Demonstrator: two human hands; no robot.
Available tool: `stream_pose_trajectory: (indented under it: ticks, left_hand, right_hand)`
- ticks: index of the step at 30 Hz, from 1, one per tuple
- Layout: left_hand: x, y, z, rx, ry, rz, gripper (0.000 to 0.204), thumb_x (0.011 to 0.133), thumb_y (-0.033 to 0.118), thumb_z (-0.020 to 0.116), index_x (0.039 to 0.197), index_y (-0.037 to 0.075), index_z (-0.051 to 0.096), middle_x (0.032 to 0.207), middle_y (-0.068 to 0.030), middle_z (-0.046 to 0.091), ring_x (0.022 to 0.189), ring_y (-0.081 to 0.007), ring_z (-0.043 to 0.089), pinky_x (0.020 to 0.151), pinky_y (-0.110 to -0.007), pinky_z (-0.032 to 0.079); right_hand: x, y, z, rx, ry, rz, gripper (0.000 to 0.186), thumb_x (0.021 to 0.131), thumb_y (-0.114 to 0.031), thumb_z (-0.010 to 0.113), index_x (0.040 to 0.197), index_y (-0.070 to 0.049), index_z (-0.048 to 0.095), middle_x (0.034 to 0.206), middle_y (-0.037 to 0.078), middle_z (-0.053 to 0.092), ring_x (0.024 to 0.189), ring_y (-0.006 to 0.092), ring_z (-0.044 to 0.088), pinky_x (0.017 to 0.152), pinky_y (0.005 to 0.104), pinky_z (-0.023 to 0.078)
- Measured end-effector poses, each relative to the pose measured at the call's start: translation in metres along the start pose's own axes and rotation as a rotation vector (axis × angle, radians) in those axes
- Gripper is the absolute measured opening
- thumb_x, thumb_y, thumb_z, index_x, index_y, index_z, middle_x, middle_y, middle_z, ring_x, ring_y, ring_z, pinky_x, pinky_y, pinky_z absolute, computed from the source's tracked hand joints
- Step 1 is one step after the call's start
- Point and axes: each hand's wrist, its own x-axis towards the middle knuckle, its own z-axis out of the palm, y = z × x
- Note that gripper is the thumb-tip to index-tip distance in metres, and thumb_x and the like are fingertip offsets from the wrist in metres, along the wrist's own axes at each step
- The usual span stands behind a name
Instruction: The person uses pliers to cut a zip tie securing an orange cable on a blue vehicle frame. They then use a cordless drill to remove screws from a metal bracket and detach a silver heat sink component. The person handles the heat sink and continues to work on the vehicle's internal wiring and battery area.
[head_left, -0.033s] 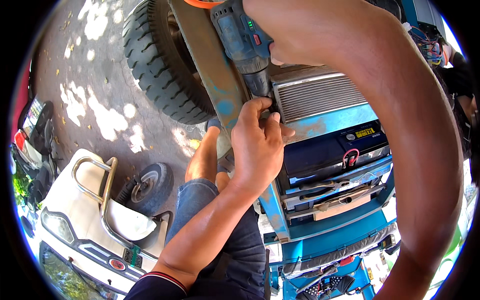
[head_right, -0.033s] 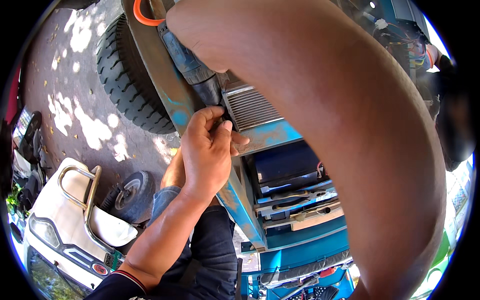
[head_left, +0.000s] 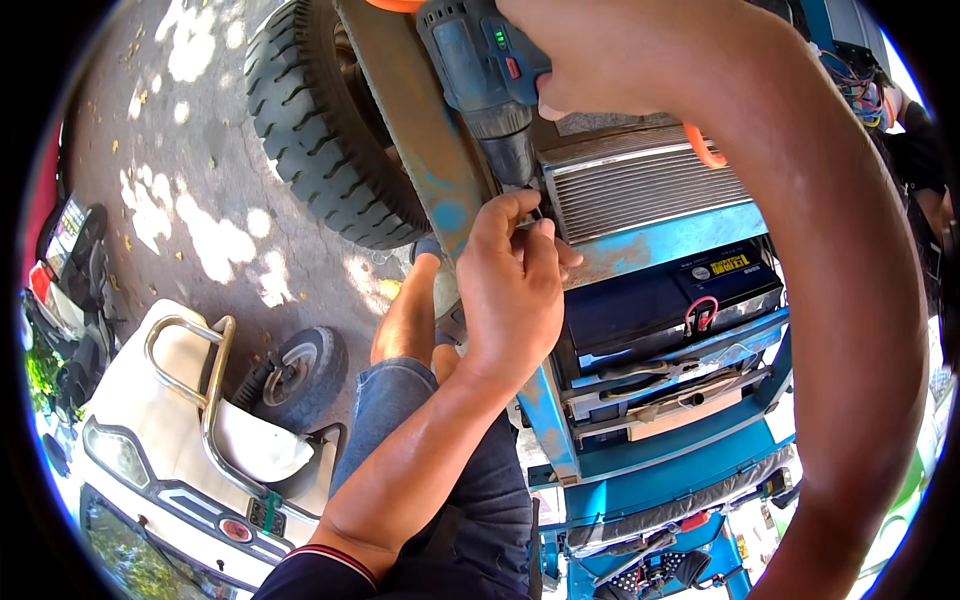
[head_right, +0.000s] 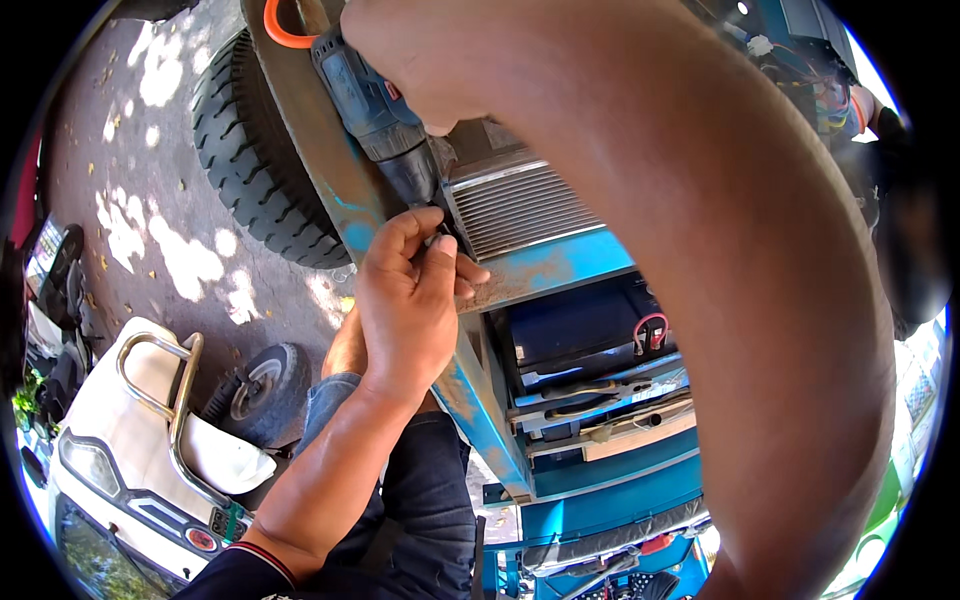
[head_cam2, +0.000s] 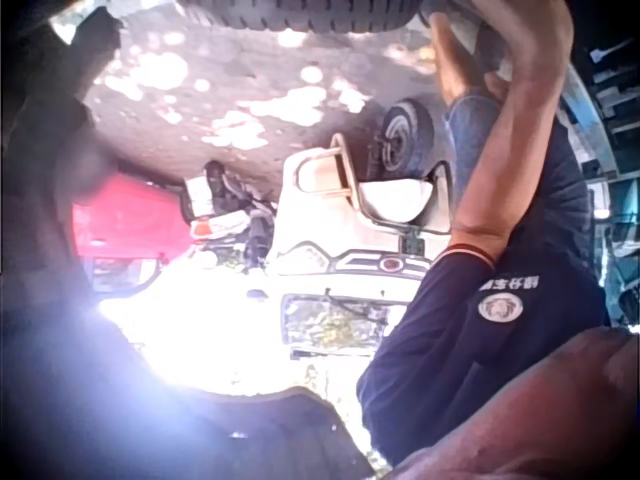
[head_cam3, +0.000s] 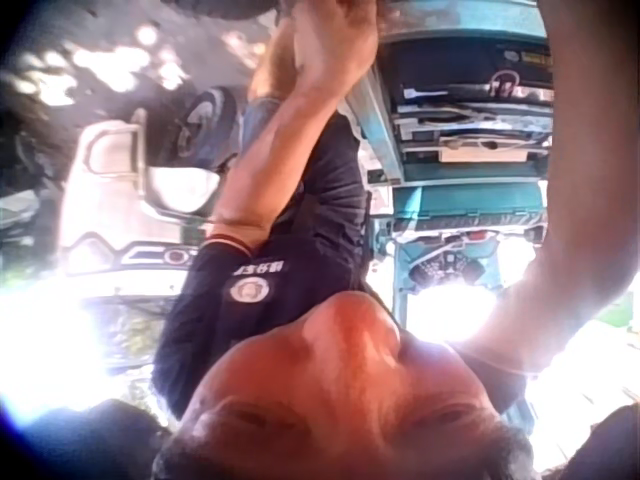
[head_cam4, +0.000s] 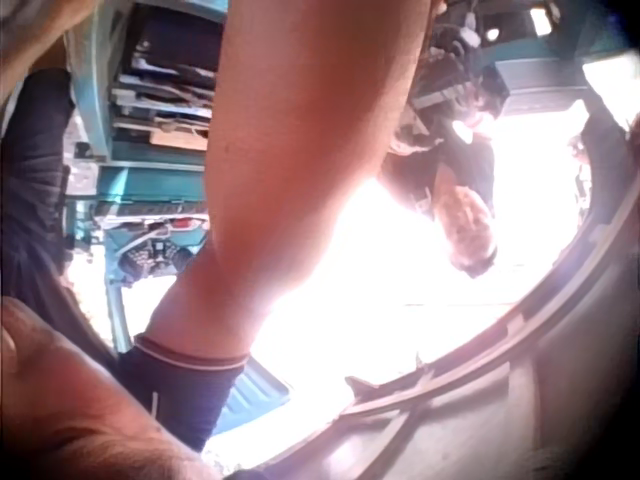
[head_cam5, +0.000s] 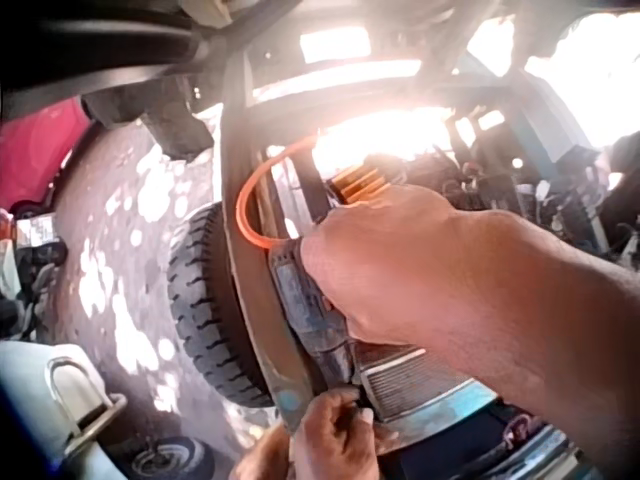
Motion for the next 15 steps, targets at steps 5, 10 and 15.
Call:
stream_pose_trajectory:
  ticks: [5, 10, 15]
  left_hand:
    - [0.004, 0.025, -0.027, 0.006, -0.011, 0.164, 0.019, 0.101, 0.002, 0.062, 0.118, -0.003, 0.056, 0.103, -0.0100, 0.070, 0.077, -0.0110, 0.067, 0.065, -0.024, 0.051]
    - [0.000, 0.068, -0.085, 0.149, -0.185, 0.206, 0.038, 0.092, 0.019, 0.080, 0.117, 0.000, 0.058, 0.097, -0.0052, 0.069, 0.078, -0.0094, 0.061, 0.069, -0.026, 0.048]
    - [-0.030, 0.080, -0.126, 0.506, -0.457, 0.060, 0.054, 0.084, 0.032, 0.087, 0.121, 0.000, 0.062, 0.098, -0.0157, 0.071, 0.088, -0.0216, 0.070, 0.081, -0.035, 0.053]
  right_hand:
    - [0.000, 0.005, -0.001, 0.157, -0.029, 0.033, 0.044, 0.074, -0.010, 0.083, 0.112, 0.004, 0.067, 0.093, 0.020, 0.068, 0.086, 0.0370, 0.070, 0.073, 0.0412, 0.057]
    - [-0.067, -0.016, 0.034, 0.081, 0.407, 0.091, 0.052, 0.071, -0.013, 0.089, 0.117, 0.000, 0.068, 0.103, 0.019, 0.071, 0.090, 0.0297, 0.072, 0.076, 0.0388, 0.057]
    - [-0.137, -0.056, 0.059, 0.928, 0.210, 0.249, 0.058, 0.071, -0.017, 0.093, 0.119, -0.001, 0.066, 0.104, 0.010, 0.074, 0.091, 0.0203, 0.073, 0.080, 0.0357, 0.058]
